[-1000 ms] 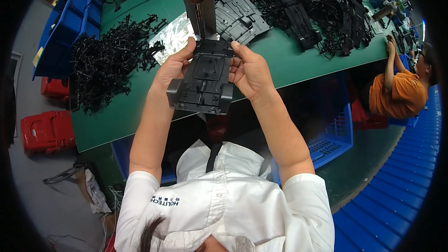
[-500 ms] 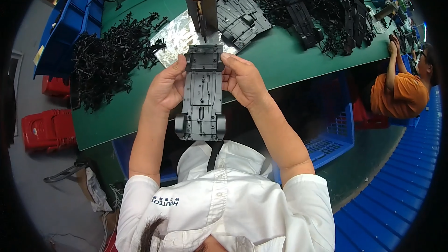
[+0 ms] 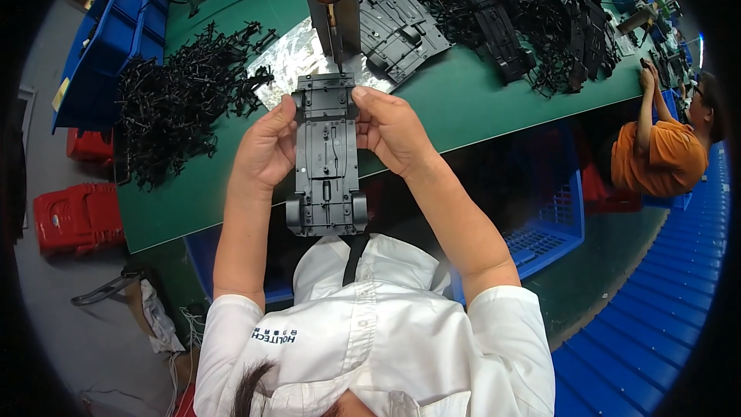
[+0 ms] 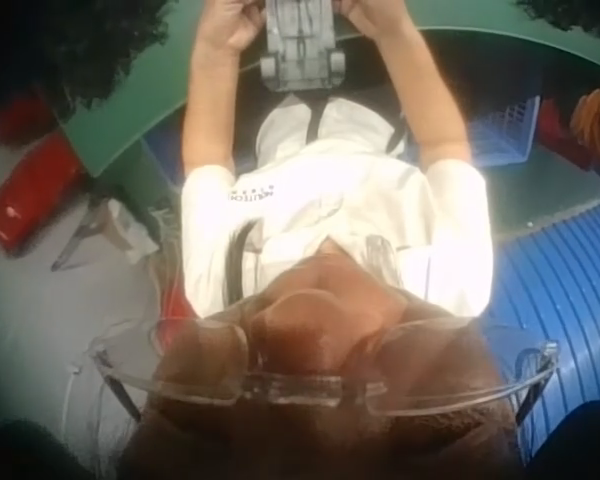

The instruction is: The worker is assembling plastic toy truck chassis by attaching axle and wheel components and pressing them into place.

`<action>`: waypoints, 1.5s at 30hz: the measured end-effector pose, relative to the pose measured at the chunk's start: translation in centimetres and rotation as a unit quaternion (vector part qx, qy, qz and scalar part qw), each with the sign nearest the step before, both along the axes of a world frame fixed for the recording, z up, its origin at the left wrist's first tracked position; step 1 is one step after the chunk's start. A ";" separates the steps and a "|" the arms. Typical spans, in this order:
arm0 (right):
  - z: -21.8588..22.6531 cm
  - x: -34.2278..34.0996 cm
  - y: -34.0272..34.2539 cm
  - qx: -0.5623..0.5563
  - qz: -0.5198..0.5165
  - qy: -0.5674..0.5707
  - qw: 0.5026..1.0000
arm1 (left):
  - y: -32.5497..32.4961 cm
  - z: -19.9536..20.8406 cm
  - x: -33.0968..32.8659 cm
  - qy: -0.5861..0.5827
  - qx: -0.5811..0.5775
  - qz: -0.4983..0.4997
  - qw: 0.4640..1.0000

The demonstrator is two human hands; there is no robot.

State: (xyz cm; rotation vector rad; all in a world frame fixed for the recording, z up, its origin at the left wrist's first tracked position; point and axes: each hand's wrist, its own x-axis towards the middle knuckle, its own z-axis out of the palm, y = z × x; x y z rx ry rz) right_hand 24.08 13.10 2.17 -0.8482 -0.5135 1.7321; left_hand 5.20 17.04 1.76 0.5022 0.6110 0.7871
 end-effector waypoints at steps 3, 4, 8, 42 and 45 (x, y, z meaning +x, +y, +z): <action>0.5 -0.2 0.1 -0.005 -0.002 0.002 1.000 | 0.1 0.3 0.0 0.006 0.004 0.001 1.000; 0.7 -0.2 0.2 -0.006 -0.004 0.000 1.000 | 0.1 0.5 0.0 0.013 0.006 0.003 1.000; 0.3 0.1 0.4 -0.004 -0.001 0.021 1.000 | 0.2 0.5 0.1 0.017 0.006 0.009 1.000; 0.5 0.3 1.1 -0.008 -0.004 0.036 0.999 | 0.8 1.7 0.5 0.018 -0.007 0.012 1.000; 0.6 0.3 1.1 -0.008 -0.003 0.028 1.000 | 0.8 1.6 0.5 0.018 -0.007 0.012 1.000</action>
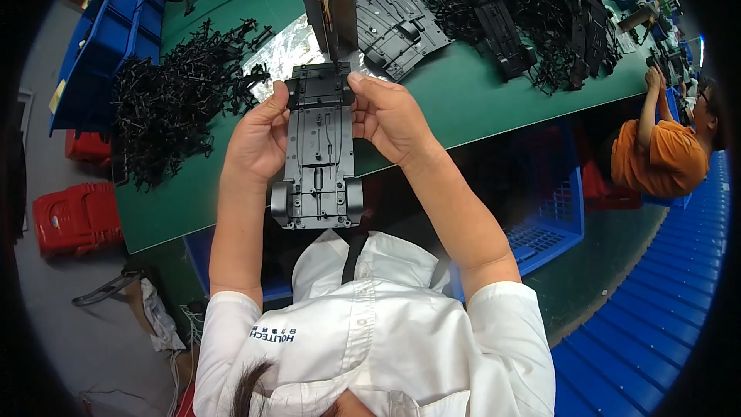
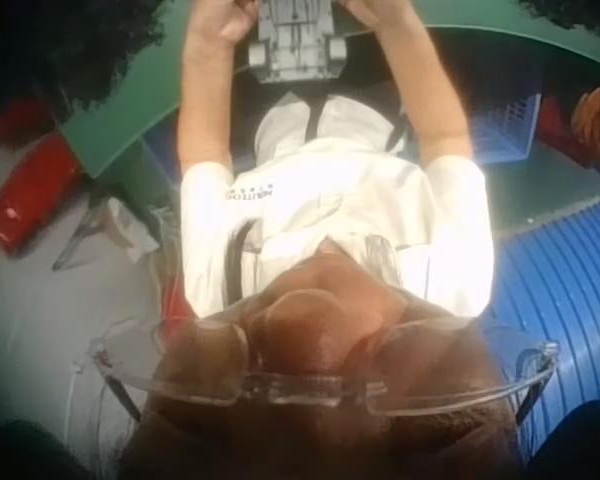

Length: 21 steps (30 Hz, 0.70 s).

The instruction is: The worker is assembling plastic toy truck chassis by attaching axle and wheel components and pressing them into place.

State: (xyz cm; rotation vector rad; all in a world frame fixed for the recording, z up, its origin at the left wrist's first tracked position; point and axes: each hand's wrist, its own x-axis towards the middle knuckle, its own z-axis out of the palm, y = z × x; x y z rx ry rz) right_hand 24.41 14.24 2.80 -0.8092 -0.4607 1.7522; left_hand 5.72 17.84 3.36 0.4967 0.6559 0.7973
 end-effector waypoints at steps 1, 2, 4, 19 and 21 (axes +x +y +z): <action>0.1 0.0 0.0 -0.001 0.000 -0.006 1.000 | 0.0 0.0 0.0 0.007 -0.001 0.005 1.000; 0.1 0.0 0.0 -0.002 0.000 -0.006 1.000 | 0.0 0.0 -0.1 0.008 -0.001 0.005 1.000; 0.2 0.0 0.0 0.001 0.006 0.006 1.000 | 0.1 0.0 -0.1 -0.007 -0.015 0.001 1.000; 1.3 -0.1 0.2 -0.011 -0.015 0.039 0.999 | 0.7 0.4 0.1 -0.030 -0.077 0.002 0.997; 1.6 -0.2 0.2 -0.020 -0.021 0.034 0.999 | 0.8 0.7 0.2 -0.029 -0.072 0.002 0.997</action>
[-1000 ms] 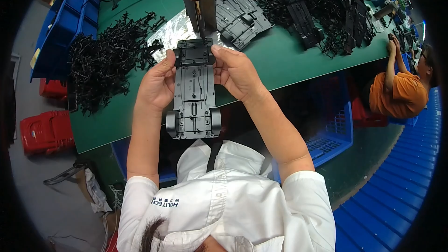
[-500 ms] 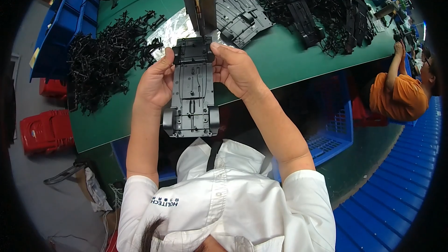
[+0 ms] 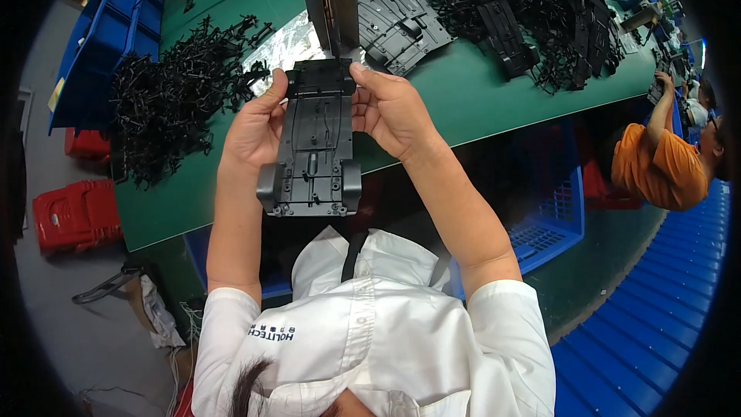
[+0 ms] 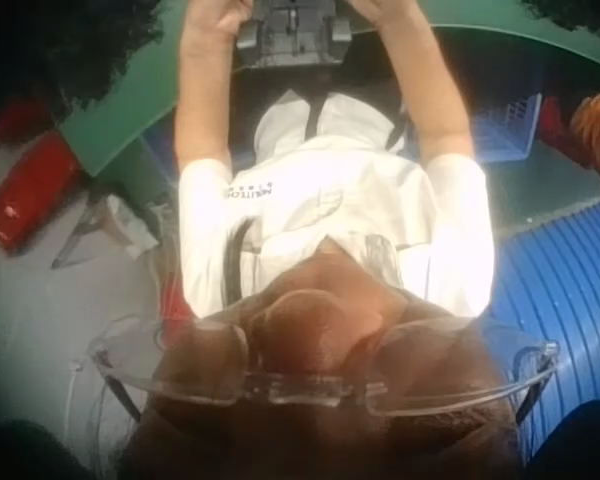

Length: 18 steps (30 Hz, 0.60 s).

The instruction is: The worker is assembling plastic toy truck chassis by attaching axle and wheel components and pressing them into place.

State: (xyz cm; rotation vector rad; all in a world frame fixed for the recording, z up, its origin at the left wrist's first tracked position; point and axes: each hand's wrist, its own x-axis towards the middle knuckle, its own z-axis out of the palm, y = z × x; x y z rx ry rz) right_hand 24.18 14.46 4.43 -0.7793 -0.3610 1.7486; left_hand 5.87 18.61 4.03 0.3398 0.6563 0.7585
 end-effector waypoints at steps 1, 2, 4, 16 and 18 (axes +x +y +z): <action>0.1 0.0 0.0 -0.008 -0.006 -0.004 1.000 | 0.1 0.1 0.0 0.001 0.005 -0.001 1.000; 0.1 0.0 0.0 -0.008 -0.006 -0.004 1.000 | 0.1 0.0 0.0 0.001 0.005 -0.001 1.000; 0.1 0.0 0.1 -0.012 -0.009 0.000 1.000 | 0.3 -0.1 -0.1 0.000 0.001 0.001 1.000; -1.0 0.3 0.7 -0.004 0.001 -0.018 1.000 | 0.6 0.3 -0.1 0.015 0.007 -0.025 1.000; -0.7 0.2 0.7 -0.009 -0.003 -0.029 1.000 | 0.6 0.4 -0.1 0.018 0.001 -0.027 0.999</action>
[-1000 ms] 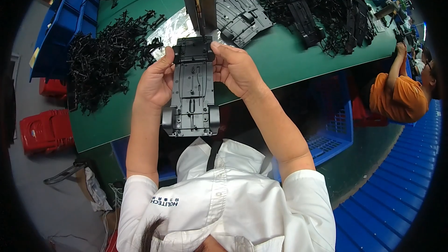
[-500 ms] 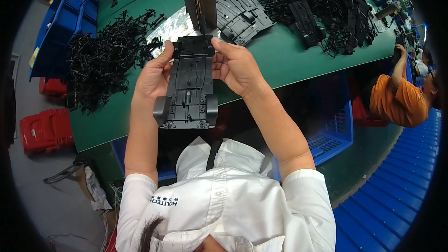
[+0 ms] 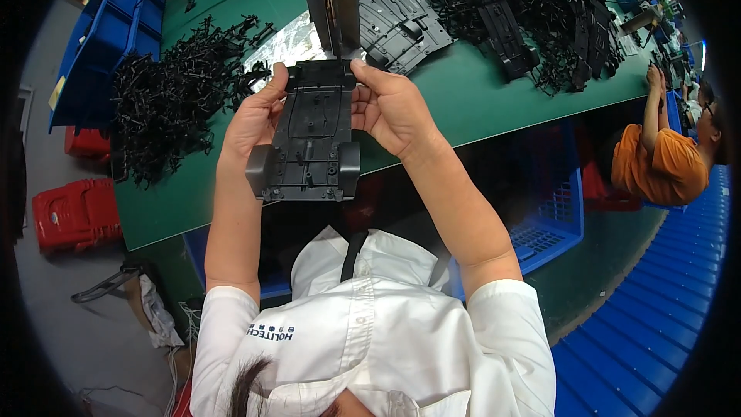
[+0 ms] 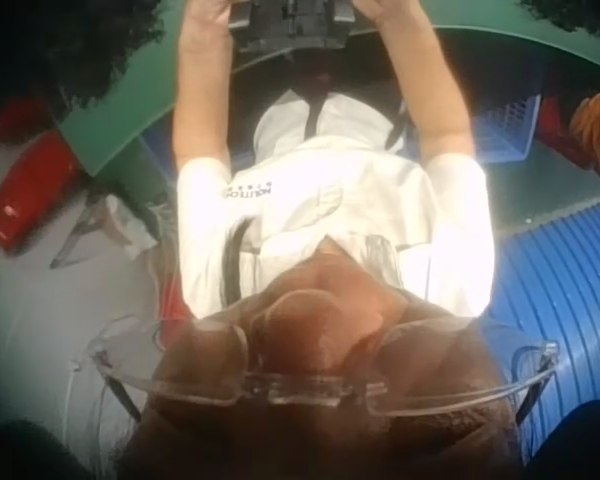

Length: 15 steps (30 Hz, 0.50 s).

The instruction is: The worker is assembling plastic toy truck chassis by attaching axle and wheel components and pressing them into place.

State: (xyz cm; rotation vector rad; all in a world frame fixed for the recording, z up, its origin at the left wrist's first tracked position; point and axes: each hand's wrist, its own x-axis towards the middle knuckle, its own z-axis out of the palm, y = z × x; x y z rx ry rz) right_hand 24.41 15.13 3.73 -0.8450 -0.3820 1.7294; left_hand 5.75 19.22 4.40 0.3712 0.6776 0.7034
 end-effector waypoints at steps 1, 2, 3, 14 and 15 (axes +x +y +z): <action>0.2 -0.1 0.0 -0.005 -0.003 -0.011 1.000 | 0.0 0.1 0.0 0.004 -0.006 0.000 1.000; 0.2 -0.1 0.0 -0.004 -0.002 -0.011 1.000 | 0.0 0.1 0.0 0.004 -0.005 0.001 1.000; 0.2 -0.1 0.1 -0.008 -0.002 -0.003 1.000 | 0.1 0.1 0.0 0.007 -0.006 0.003 1.000; 0.6 -0.3 0.2 -0.045 -0.024 0.021 0.998 | 0.4 -0.1 0.6 -0.056 -0.051 0.008 0.997; 0.5 -0.3 0.3 -0.043 -0.017 0.031 0.998 | 0.4 -0.2 0.6 -0.061 -0.066 0.012 0.996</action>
